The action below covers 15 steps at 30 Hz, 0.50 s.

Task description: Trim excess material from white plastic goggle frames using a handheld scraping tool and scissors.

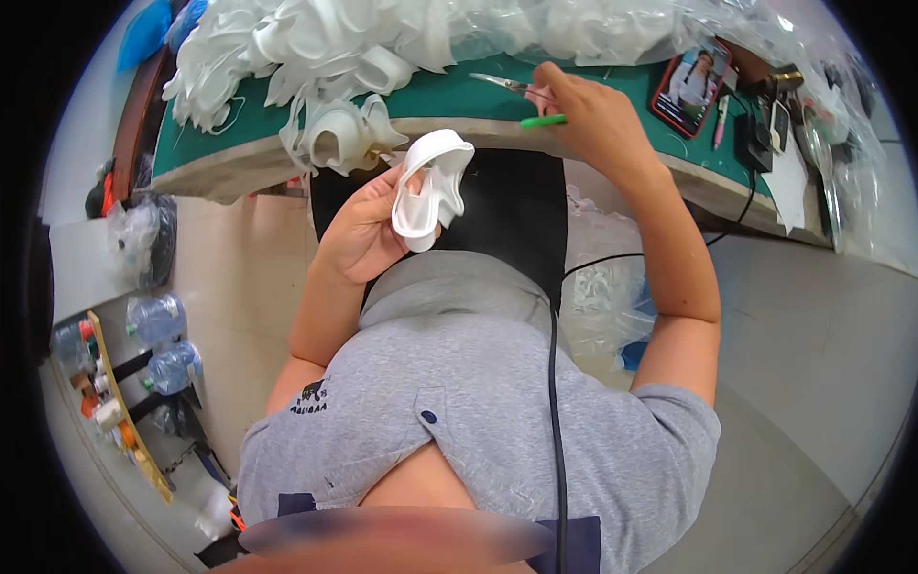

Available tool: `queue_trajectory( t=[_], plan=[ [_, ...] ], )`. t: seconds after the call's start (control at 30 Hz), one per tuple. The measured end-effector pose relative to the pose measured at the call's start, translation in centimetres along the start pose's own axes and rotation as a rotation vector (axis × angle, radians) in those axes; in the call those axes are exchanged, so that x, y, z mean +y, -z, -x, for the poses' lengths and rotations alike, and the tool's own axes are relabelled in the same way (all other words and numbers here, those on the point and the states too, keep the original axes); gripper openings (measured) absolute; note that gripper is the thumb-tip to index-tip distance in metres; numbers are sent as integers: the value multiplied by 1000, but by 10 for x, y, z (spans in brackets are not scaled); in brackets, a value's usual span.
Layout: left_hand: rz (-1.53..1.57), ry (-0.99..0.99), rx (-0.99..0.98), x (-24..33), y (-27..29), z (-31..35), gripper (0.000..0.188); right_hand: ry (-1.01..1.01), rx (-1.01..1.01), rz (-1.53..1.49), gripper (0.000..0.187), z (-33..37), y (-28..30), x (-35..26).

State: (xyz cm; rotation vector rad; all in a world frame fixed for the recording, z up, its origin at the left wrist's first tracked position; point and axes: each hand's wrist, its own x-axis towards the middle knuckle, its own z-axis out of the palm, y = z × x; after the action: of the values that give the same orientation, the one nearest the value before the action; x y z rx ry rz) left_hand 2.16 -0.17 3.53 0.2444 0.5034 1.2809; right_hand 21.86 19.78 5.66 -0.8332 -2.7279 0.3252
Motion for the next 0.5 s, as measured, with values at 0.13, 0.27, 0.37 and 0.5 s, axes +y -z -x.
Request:
queue_trajectory(
  t=[0.13, 0.27, 0.37, 0.5],
  plan=[
    [26, 14, -107, 2, 7, -2, 22, 201, 176, -177, 32, 14, 19, -18],
    [162, 107, -130, 1, 2, 0, 19, 562, 299, -26, 44, 22, 44, -41],
    [309, 206, -170, 5, -5, 2, 26, 638, 269, 107, 50, 28, 52, -46],
    [517, 346, -295, 7, -5, 6, 34, 679, 223, 192, 48, 30, 57, -49]
  ],
)
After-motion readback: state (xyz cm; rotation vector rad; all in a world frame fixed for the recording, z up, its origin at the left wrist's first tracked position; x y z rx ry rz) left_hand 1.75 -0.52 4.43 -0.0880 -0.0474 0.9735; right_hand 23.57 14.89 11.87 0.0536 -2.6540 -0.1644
